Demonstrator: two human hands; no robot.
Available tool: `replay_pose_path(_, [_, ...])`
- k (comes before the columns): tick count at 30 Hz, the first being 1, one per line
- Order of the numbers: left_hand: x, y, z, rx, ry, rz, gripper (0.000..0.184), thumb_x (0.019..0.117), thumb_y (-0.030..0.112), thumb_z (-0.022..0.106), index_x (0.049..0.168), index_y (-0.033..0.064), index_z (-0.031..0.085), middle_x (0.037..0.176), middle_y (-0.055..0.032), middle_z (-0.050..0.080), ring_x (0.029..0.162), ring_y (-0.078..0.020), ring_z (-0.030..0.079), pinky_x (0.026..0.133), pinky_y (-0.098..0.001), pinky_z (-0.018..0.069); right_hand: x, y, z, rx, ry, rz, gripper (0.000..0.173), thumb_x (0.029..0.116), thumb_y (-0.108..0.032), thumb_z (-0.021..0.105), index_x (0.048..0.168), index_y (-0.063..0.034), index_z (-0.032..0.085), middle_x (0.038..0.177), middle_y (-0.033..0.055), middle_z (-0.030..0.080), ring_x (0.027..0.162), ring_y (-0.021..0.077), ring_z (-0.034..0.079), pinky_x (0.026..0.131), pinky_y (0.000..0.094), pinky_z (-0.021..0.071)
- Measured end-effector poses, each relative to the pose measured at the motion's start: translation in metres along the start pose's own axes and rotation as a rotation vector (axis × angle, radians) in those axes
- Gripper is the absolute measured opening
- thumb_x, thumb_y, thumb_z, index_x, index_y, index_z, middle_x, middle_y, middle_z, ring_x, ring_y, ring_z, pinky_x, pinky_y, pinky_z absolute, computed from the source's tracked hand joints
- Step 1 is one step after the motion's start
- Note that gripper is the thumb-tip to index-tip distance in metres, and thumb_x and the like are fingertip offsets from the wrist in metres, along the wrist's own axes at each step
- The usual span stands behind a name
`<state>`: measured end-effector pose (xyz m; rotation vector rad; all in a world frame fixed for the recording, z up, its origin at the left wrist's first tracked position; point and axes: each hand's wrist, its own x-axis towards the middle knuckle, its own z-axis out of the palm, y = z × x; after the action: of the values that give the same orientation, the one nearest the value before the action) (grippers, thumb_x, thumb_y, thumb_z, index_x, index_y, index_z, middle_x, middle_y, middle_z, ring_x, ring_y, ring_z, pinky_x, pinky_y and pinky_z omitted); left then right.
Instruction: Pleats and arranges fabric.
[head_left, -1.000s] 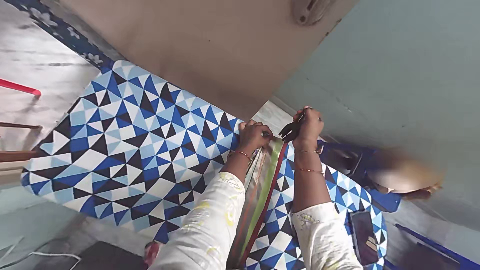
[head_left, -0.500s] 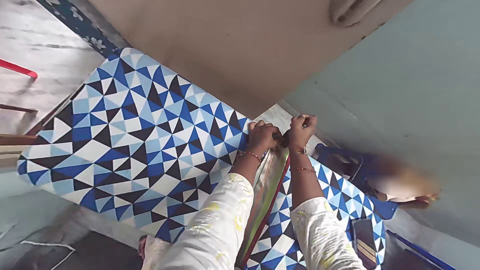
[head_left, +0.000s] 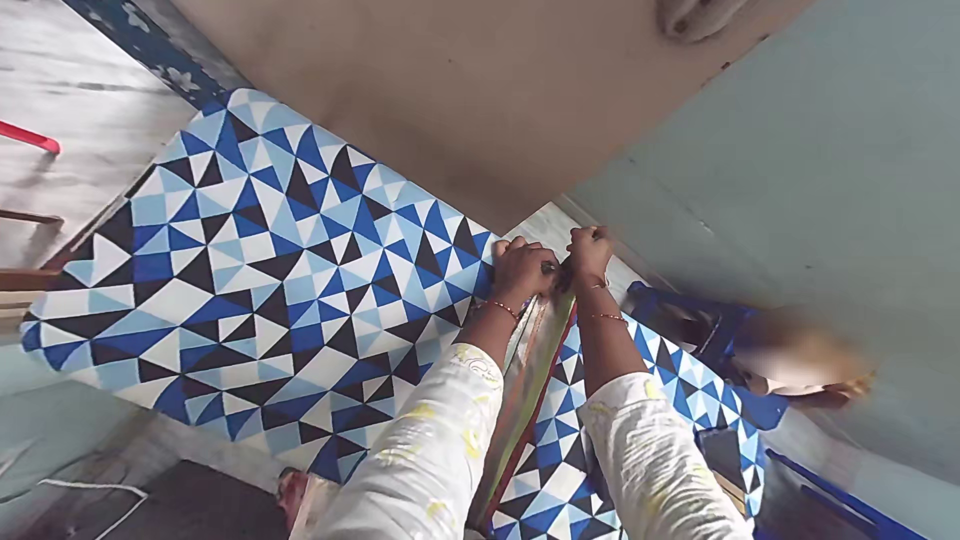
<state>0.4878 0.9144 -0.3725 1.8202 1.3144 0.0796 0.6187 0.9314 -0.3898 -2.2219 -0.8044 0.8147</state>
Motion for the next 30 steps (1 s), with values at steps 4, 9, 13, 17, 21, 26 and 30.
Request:
replay_pose_path(4, [-0.002,-0.004,0.007,-0.033,0.082,0.033,0.019,0.0896,0.027,0.075,0.108,0.0247,0.079,0.108,-0.0014,0.072,0.113,-0.0238,0.059,0.109,-0.0538,0.0278,0.003,0.001,0.002,-0.063,-0.080,0.084,0.036,0.0958,-0.025,0.060,0.123,-0.0021,0.057,0.097,0.0181,0.065,0.082,0.0303,0.063,0.072,0.0518,0.0508])
replay_pose_path(9, [-0.001,-0.005,0.009,-0.008,0.104,0.027,0.021,0.0940,0.032,0.071,0.113,0.0266,0.078,0.112,-0.0008,0.073,0.116,-0.0237,0.059,0.110,-0.0535,0.0277,0.016,-0.001,0.008,-0.060,-0.121,0.198,0.032,0.0951,-0.029,0.061,0.113,-0.0025,0.064,0.088,0.0117,0.062,0.074,0.0241,0.059,0.068,0.0468,0.0494])
replay_pose_path(13, [-0.001,-0.003,0.007,-0.005,0.069,0.025,0.022,0.0959,0.033,0.069,0.115,0.0268,0.077,0.113,-0.0011,0.072,0.116,-0.0242,0.058,0.110,-0.0539,0.0270,0.008,0.004,0.000,0.030,-0.170,0.215,0.039,0.0943,-0.037,0.060,0.117,-0.0057,0.061,0.084,0.0087,0.059,0.070,0.0209,0.055,0.065,0.0436,0.0478])
replay_pose_path(17, [-0.001,-0.003,0.006,-0.017,0.077,0.021,0.020,0.0960,0.032,0.070,0.113,0.0261,0.078,0.112,-0.0015,0.072,0.116,-0.0245,0.059,0.110,-0.0547,0.0263,0.010,0.008,-0.012,0.141,-0.321,0.180,0.031,0.0949,-0.039,0.061,0.105,-0.0095,0.060,0.078,0.0012,0.057,0.063,0.0120,0.054,0.058,0.0330,0.0470])
replay_pose_path(21, [0.000,-0.005,0.009,-0.001,0.104,0.035,0.021,0.0953,0.032,0.070,0.114,0.0257,0.078,0.114,-0.0021,0.073,0.117,-0.0262,0.059,0.109,-0.0573,0.0274,0.023,0.004,-0.040,0.351,-0.593,0.214,0.050,0.1080,-0.049,0.040,0.139,-0.0114,0.049,0.108,0.0054,0.062,0.093,0.0167,0.064,0.081,0.0358,0.0541])
replay_pose_path(26, [0.000,-0.004,0.009,0.026,0.107,0.023,0.022,0.0927,0.033,0.073,0.113,0.0266,0.078,0.111,-0.0011,0.072,0.116,-0.0252,0.059,0.109,-0.0570,0.0273,0.028,0.003,-0.028,0.303,-0.517,0.277,0.050,0.1060,-0.051,0.043,0.115,-0.0037,0.057,0.081,0.0050,0.064,0.070,0.0156,0.064,0.068,0.0344,0.0561])
replay_pose_path(30, [-0.001,-0.005,0.008,0.018,0.110,0.033,0.022,0.0940,0.033,0.072,0.114,0.0261,0.078,0.113,-0.0018,0.073,0.116,-0.0252,0.059,0.108,-0.0570,0.0276,0.021,-0.011,-0.014,0.196,-0.349,0.318,0.036,0.1069,-0.037,0.042,0.106,-0.0047,0.057,0.074,0.0025,0.057,0.060,0.0124,0.058,0.061,0.0314,0.0520])
